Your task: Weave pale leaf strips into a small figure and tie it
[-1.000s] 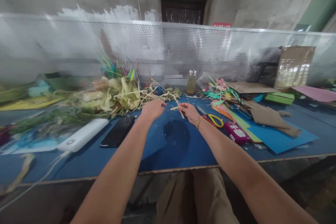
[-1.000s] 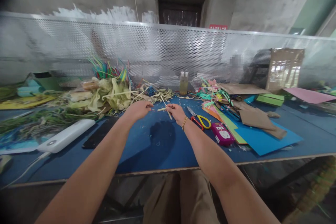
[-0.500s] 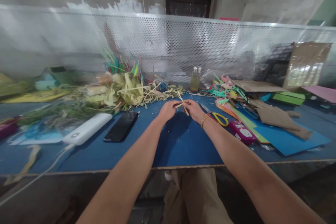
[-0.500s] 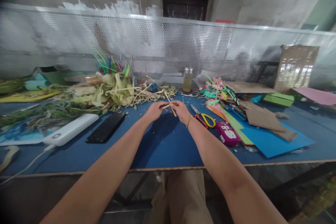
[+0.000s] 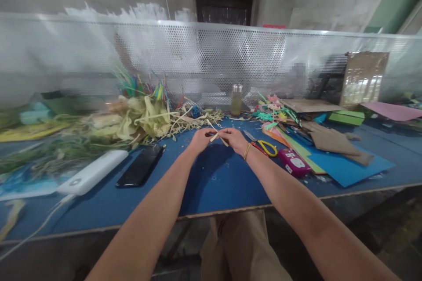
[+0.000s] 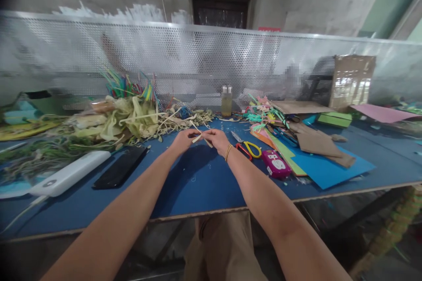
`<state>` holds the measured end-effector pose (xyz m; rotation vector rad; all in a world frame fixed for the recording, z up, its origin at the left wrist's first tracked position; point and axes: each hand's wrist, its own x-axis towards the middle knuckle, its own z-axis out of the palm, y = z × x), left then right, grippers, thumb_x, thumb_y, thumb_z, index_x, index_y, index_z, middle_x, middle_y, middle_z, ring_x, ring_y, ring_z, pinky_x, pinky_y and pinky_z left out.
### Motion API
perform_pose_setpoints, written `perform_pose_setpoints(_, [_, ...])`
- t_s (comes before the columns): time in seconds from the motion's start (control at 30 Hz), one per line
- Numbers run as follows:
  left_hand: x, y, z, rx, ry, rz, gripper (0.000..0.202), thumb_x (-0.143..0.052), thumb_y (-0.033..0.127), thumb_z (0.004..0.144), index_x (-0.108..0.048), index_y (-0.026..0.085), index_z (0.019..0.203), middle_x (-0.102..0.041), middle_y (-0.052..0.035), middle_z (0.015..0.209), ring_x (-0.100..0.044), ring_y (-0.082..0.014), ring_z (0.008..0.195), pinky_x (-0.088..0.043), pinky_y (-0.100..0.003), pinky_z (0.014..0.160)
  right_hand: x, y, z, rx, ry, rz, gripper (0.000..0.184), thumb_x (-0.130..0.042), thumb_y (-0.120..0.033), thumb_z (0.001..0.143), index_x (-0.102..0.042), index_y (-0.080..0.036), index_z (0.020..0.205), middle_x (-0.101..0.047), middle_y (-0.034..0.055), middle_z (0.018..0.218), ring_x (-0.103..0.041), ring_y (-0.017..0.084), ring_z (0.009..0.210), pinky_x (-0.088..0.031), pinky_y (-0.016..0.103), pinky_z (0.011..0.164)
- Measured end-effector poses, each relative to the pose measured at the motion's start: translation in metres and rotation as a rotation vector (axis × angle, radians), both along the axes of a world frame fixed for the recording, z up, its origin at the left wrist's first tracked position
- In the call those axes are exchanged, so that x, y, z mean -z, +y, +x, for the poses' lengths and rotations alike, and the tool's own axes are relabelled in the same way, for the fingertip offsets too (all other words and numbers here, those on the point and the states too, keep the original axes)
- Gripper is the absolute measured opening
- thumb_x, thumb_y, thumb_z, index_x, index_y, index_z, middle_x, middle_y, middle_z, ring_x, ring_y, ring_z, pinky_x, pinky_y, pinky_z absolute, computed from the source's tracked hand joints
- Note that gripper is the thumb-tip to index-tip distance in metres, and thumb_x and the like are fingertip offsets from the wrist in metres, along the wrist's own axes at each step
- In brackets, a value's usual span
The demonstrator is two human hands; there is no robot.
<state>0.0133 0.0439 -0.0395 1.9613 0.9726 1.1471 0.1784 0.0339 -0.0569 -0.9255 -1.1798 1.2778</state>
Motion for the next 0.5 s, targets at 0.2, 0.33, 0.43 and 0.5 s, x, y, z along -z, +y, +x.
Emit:
perform_pose_setpoints(0.2, [-0.001, -0.0036, -0.0004, 0.045, -0.077, -0.169, 0.042, -0.072, 0.045, 0.068, -0.074, 0.017, 0.099, -0.07, -0.0041, 0.076, -0.06, -0.0159, 0.066, -0.047, -0.027, 0.062, -0.0053, -0.0027, 0.0, 0.056, 0.023, -0.019, 0.026, -0.08, -0.03, 0.058, -0.066, -0.017, 0.077, -0.064, -0.0022, 0.062, -0.055, 0.009, 0.056, -0.043, 0.023, 0.055])
perform_pose_setpoints(0.33, [0.0004, -0.0026, 0.0019, 0.012, -0.191, -0.232, 0.04, -0.074, 0.043, 0.065, -0.074, 0.016, 0.095, -0.071, -0.0042, 0.081, -0.06, -0.0151, 0.07, -0.049, -0.028, 0.068, -0.0072, -0.0033, 0.0004, 0.122, -0.067, 0.016, 0.022, -0.078, -0.029, 0.06, -0.065, -0.018, 0.073, -0.06, -0.0039, 0.059, -0.052, 0.008, 0.056, -0.043, 0.022, 0.056])
perform_pose_setpoints(0.43, [0.0005, -0.0024, 0.0028, 0.013, -0.218, -0.241, 0.041, -0.074, 0.044, 0.064, -0.073, 0.016, 0.094, -0.07, -0.0041, 0.081, -0.06, -0.015, 0.071, -0.049, -0.028, 0.069, -0.0064, -0.003, -0.0004, 0.131, -0.128, 0.025, 0.021, -0.076, -0.032, 0.062, -0.064, -0.017, 0.071, -0.059, -0.0033, 0.059, -0.05, 0.008, 0.054, -0.042, 0.022, 0.054])
perform_pose_setpoints(0.5, [-0.0006, -0.0032, 0.0025, 0.03, -0.209, -0.236, 0.043, -0.074, 0.046, 0.065, -0.072, 0.016, 0.096, -0.069, -0.0038, 0.078, -0.059, -0.015, 0.069, -0.048, -0.028, 0.068, -0.0057, -0.0025, -0.0007, 0.133, -0.174, 0.043, 0.021, -0.074, -0.034, 0.064, -0.063, -0.017, 0.069, -0.058, -0.0032, 0.057, -0.048, 0.008, 0.052, -0.04, 0.022, 0.052])
